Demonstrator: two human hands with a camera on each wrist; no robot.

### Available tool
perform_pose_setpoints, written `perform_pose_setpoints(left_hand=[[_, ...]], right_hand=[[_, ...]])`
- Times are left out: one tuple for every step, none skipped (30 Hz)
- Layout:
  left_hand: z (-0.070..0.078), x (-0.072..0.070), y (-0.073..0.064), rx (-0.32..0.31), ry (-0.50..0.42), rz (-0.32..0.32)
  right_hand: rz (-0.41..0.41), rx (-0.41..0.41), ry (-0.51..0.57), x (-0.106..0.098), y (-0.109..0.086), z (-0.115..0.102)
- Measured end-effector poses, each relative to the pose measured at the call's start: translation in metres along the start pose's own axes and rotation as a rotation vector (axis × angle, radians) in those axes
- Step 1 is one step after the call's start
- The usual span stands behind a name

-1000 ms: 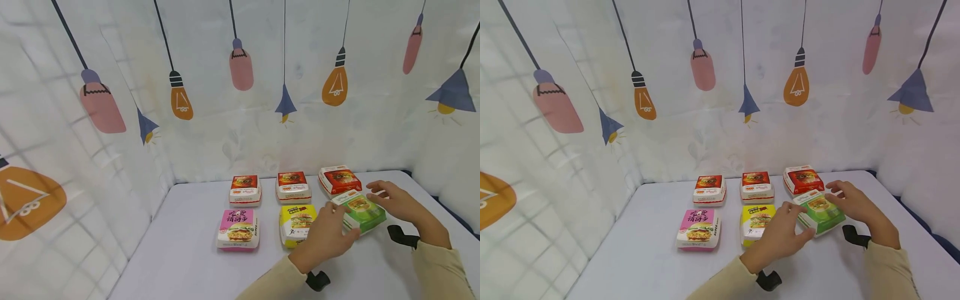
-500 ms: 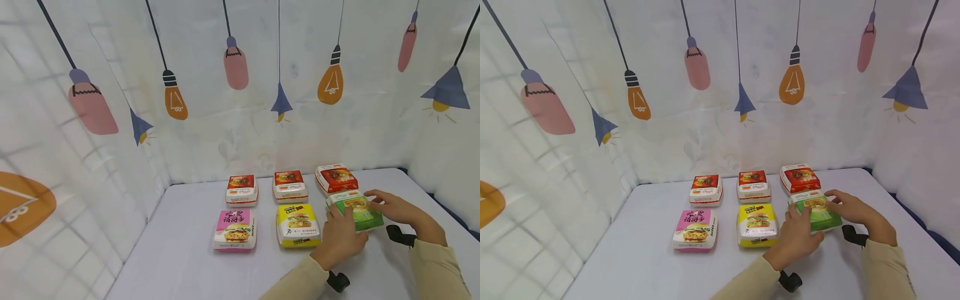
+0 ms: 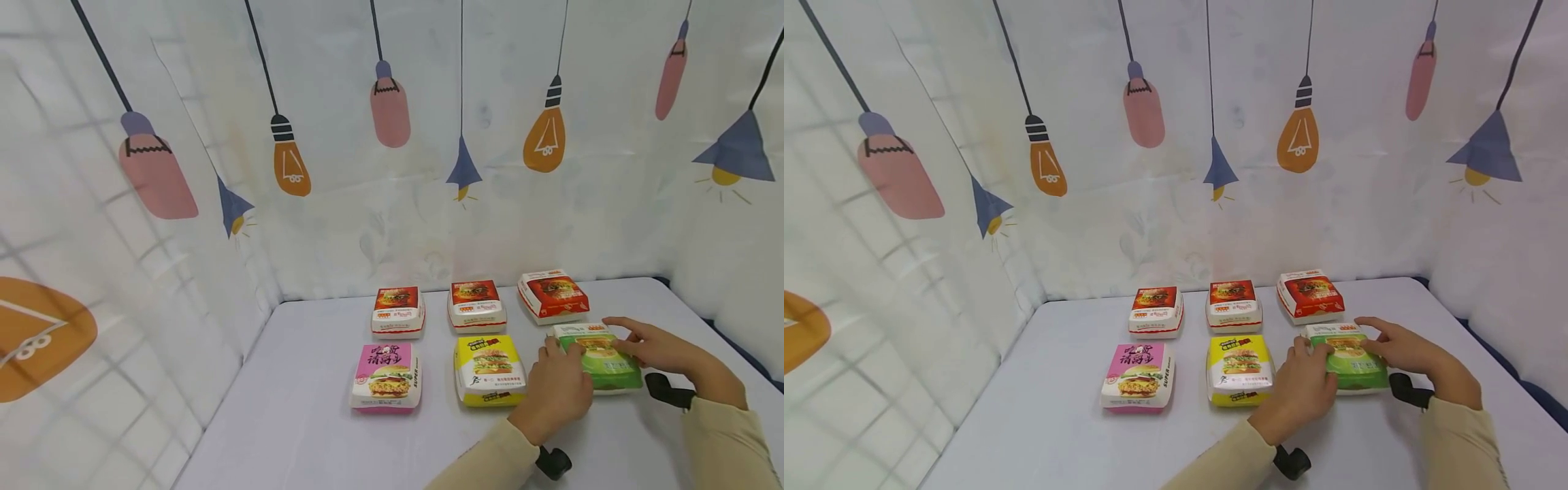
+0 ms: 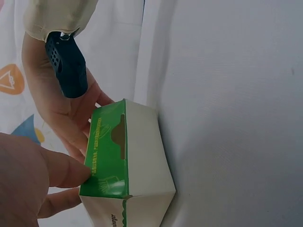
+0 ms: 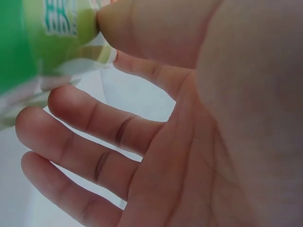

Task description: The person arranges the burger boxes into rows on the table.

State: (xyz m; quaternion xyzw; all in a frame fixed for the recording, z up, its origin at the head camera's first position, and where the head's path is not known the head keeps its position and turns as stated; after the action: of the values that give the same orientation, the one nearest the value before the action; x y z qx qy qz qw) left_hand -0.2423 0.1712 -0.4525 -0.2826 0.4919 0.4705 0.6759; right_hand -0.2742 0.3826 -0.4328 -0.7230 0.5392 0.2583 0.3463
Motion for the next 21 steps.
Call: perform_pose_setpoints(left_hand=[[0.000,0.000,0.000,0.000,0.010,0.002],[0.000,0.000,0.000,0.000,0.017,0.006],[0.000,0.001,0.000,0.002,0.026,0.009],[0.000,0.000,0.000,0.006,0.032,0.011],[0.000,0.000,0.000,0.008,0.036,0.014],[0.000,0.000,0.000,0.013,0.045,0.018],[0.000,0.000,0.000,0.017,0.051,0.021],[0.000,0.000,0.000,0.020,0.056,0.025],[0.000,0.000,0.000,0.021,0.056,0.029],[0.000,0.000,0.000,0.018,0.048,0.032],[0.000,0.000,0.000,0.013,0.038,0.036],[0.000,0.000,0.000,0.009,0.028,0.039],[0.000,0.000,0.000,0.001,0.010,0.039],[0.001,-0.001,-0.001,-0.007,-0.008,0.039],[0.001,-0.001,-0.001,-0.013,-0.023,0.038],[0.001,0.000,-0.001,-0.019,-0.035,0.036],[0.001,0.000,-0.001,-0.022,-0.042,0.035],[0.002,0.000,-0.001,-0.024,-0.050,0.034],[0.002,0.001,-0.002,-0.024,-0.054,0.035],[0.002,0.001,-0.002,-0.022,-0.055,0.039],[0.002,0.001,-0.002,-0.018,-0.055,0.045]], right_hand=[[-0.001,0.001,0.005,0.000,0.000,0.001],[-0.002,0.000,0.012,0.000,-0.001,0.001],[-0.002,-0.003,0.019,0.000,-0.001,0.002],[-0.001,-0.004,0.024,-0.001,-0.001,0.002],[0.001,-0.006,0.030,-0.001,-0.001,0.003],[0.001,-0.008,0.035,-0.001,-0.002,0.003],[0.001,-0.010,0.043,-0.001,-0.002,0.003],[0.001,-0.012,0.051,-0.002,-0.002,0.003],[-0.001,-0.012,0.059,-0.002,-0.002,0.004],[-0.002,-0.008,0.063,-0.002,-0.002,0.004],[-0.004,-0.005,0.069,-0.002,-0.002,0.005],[-0.004,0.000,0.071,-0.003,-0.002,0.005],[-0.005,0.004,0.071,-0.003,-0.002,0.006],[-0.004,0.011,0.070,-0.003,-0.002,0.007],[-0.004,0.017,0.066,-0.004,-0.002,0.008],[-0.002,0.022,0.061,-0.004,-0.002,0.008],[-0.001,0.024,0.056,-0.004,-0.002,0.009],[0.002,0.025,0.050,-0.004,-0.002,0.010],[0.005,0.028,0.046,-0.004,-0.002,0.010],[0.007,0.027,0.044,-0.004,-0.002,0.011],[0.009,0.025,0.039,-0.005,-0.002,0.011]])
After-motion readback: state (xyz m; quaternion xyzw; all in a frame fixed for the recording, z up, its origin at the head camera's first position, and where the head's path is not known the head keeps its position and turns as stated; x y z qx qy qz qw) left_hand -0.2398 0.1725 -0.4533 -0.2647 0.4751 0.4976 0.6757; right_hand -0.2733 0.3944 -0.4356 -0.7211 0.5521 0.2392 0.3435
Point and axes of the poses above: each hand's wrist, its own y-axis towards the middle knuckle, its own x-axis out of the palm, z = x × y, the point moved 2 cm from there along y, towards the middle knuckle, and after that the axes turned 1 degree about y, right-handed, at the moved point
